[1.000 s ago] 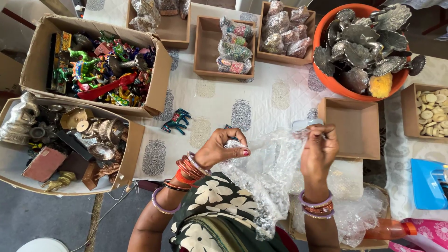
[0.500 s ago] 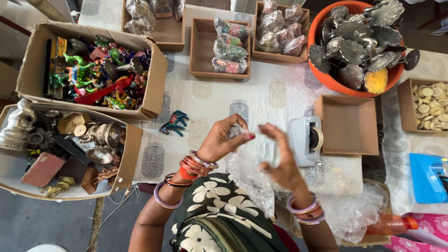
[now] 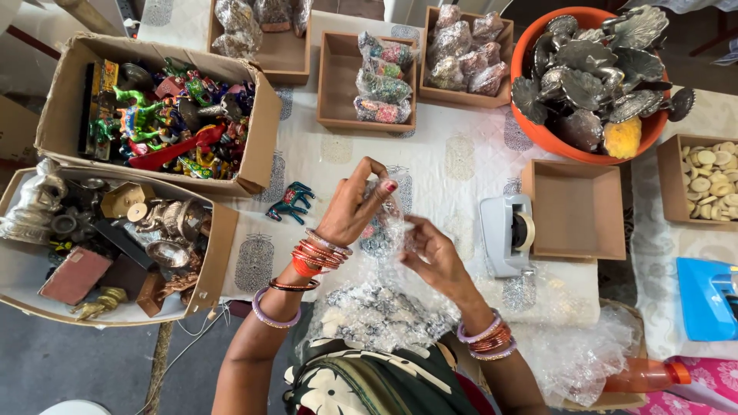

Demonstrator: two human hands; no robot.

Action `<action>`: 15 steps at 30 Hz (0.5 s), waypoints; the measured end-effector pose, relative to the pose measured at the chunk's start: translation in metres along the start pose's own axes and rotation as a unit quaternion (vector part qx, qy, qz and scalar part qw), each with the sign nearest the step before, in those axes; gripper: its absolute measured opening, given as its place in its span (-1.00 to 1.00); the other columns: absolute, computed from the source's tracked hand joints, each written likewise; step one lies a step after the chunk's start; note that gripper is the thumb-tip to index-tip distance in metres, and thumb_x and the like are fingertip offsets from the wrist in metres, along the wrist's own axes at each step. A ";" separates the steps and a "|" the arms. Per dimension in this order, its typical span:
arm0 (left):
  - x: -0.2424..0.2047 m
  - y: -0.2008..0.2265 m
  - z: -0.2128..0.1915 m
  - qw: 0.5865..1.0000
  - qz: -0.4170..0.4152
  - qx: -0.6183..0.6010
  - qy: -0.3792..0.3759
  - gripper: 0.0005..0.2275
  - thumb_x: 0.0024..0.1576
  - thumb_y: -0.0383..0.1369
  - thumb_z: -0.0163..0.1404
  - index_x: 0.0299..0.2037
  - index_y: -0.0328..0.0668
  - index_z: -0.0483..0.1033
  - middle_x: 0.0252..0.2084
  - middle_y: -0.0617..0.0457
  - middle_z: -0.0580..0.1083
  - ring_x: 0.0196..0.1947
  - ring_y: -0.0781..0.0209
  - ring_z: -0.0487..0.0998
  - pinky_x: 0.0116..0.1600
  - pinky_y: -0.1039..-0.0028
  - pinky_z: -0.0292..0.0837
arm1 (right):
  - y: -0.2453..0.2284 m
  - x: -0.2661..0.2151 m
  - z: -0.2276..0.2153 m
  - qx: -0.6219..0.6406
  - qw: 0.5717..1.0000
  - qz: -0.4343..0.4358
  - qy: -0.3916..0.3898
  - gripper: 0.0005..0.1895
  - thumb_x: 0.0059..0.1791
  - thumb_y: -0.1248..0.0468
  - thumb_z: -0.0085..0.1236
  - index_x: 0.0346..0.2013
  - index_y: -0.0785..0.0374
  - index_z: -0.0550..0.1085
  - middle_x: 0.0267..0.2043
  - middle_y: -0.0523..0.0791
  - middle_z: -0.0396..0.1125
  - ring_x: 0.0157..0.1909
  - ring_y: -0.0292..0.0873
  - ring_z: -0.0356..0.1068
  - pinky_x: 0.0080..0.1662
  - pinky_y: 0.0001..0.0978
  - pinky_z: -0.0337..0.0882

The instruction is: Wrapping decorative figurines and small items in bubble wrap and securing them with tape.

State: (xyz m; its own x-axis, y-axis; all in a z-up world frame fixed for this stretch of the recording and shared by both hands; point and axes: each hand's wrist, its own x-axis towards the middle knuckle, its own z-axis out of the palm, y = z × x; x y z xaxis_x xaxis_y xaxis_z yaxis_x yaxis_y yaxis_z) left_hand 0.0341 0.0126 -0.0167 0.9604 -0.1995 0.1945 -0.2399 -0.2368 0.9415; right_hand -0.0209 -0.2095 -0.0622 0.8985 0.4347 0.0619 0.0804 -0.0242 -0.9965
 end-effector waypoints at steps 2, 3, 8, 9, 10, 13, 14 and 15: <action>0.006 -0.013 -0.003 0.999 -0.011 -0.033 0.011 -0.77 0.32 -0.20 -0.03 -0.07 -0.20 0.34 -0.61 0.04 0.48 -0.70 0.34 0.38 -0.62 0.44 0.19 | 0.023 0.000 -0.017 0.037 0.998 0.047 0.034 -0.61 -0.01 0.32 0.23 0.08 0.33 0.40 -0.16 -0.03 0.40 -0.21 -0.25 0.44 -0.19 -0.39 0.54; 0.009 -0.020 -0.004 0.997 -0.024 -0.066 0.022 -0.77 0.28 -0.20 -0.05 -0.06 -0.19 0.32 -0.58 0.09 0.54 -0.73 0.39 0.43 -0.68 0.47 0.22 | 0.035 0.001 -0.024 0.073 0.990 0.096 0.067 -0.79 0.02 0.30 0.18 -0.09 0.33 0.52 -0.21 -0.04 0.50 -0.31 -0.28 0.49 -0.36 -0.44 0.58; -0.002 -0.018 -0.013 0.987 -0.005 0.011 0.161 -0.79 0.29 -0.25 0.08 -0.09 -0.21 0.38 -0.68 0.01 0.47 -0.70 0.37 0.53 -0.56 0.53 0.32 | 0.044 -0.011 -0.048 0.056 0.976 0.041 0.207 -0.89 0.05 0.31 0.19 -0.20 0.31 0.57 -0.37 -0.06 0.47 -0.63 -0.40 0.20 -0.61 -0.58 0.23; -0.004 -0.021 -0.009 0.983 0.010 0.034 0.182 -0.78 0.28 -0.27 0.11 -0.10 -0.21 0.37 -0.68 0.01 0.46 -0.69 0.36 0.53 -0.55 0.55 0.33 | 0.030 -0.012 -0.041 -0.017 0.969 0.011 0.246 -0.89 0.05 0.31 0.16 -0.19 0.31 0.56 -0.38 -0.07 0.48 -0.64 -0.42 0.20 -0.60 -0.57 0.22; -0.003 -0.017 -0.009 0.983 0.009 0.034 0.182 -0.78 0.28 -0.27 0.11 -0.10 -0.21 0.37 -0.68 0.01 0.46 -0.69 0.36 0.53 -0.55 0.55 0.33 | 0.027 -0.012 -0.041 -0.017 0.969 0.011 0.246 -0.89 0.05 0.31 0.16 -0.19 0.31 0.56 -0.38 -0.07 0.48 -0.64 -0.42 0.20 -0.60 -0.57 0.22; 0.000 -0.007 -0.013 0.981 0.054 -0.026 0.184 -0.72 0.23 -0.28 0.15 -0.06 -0.25 0.34 -0.55 0.06 0.54 -0.64 0.39 0.55 -0.55 0.57 0.32 | 0.025 -0.015 -0.043 -0.005 0.961 -0.073 0.268 -0.89 0.10 0.30 0.11 -0.16 0.29 0.53 -0.21 -0.13 0.49 -0.48 -0.47 0.29 -0.41 -0.60 0.36; 0.000 -0.005 -0.016 0.988 0.015 -0.081 0.129 -0.68 0.19 -0.30 0.17 -0.01 -0.26 0.34 -0.50 0.07 0.55 -0.56 0.41 0.54 -0.51 0.59 0.34 | 0.030 -0.019 -0.045 -0.016 0.958 -0.066 0.280 -0.88 0.12 0.31 0.11 -0.13 0.31 0.54 -0.26 -0.15 0.46 -0.46 -0.48 0.20 -0.40 -0.63 0.26; 0.000 -0.004 -0.019 0.988 -0.024 -0.135 0.072 -0.64 0.15 -0.32 0.19 0.05 -0.26 0.35 -0.45 0.09 0.55 -0.48 0.44 0.53 -0.47 0.61 0.35 | 0.035 -0.023 -0.047 -0.028 0.954 -0.058 0.292 -0.87 0.15 0.32 0.12 -0.11 0.32 0.55 -0.30 -0.16 0.42 -0.44 -0.49 0.12 -0.39 -0.65 0.15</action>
State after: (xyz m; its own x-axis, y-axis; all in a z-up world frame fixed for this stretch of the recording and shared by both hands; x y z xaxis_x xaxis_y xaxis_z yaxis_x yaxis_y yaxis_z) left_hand 0.0379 0.0313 -0.0148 0.9845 -0.0527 0.1674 -0.1664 0.0232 0.9858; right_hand -0.0184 -0.2624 -0.0960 0.9683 -0.1378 0.2083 0.2015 -0.0618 -0.9775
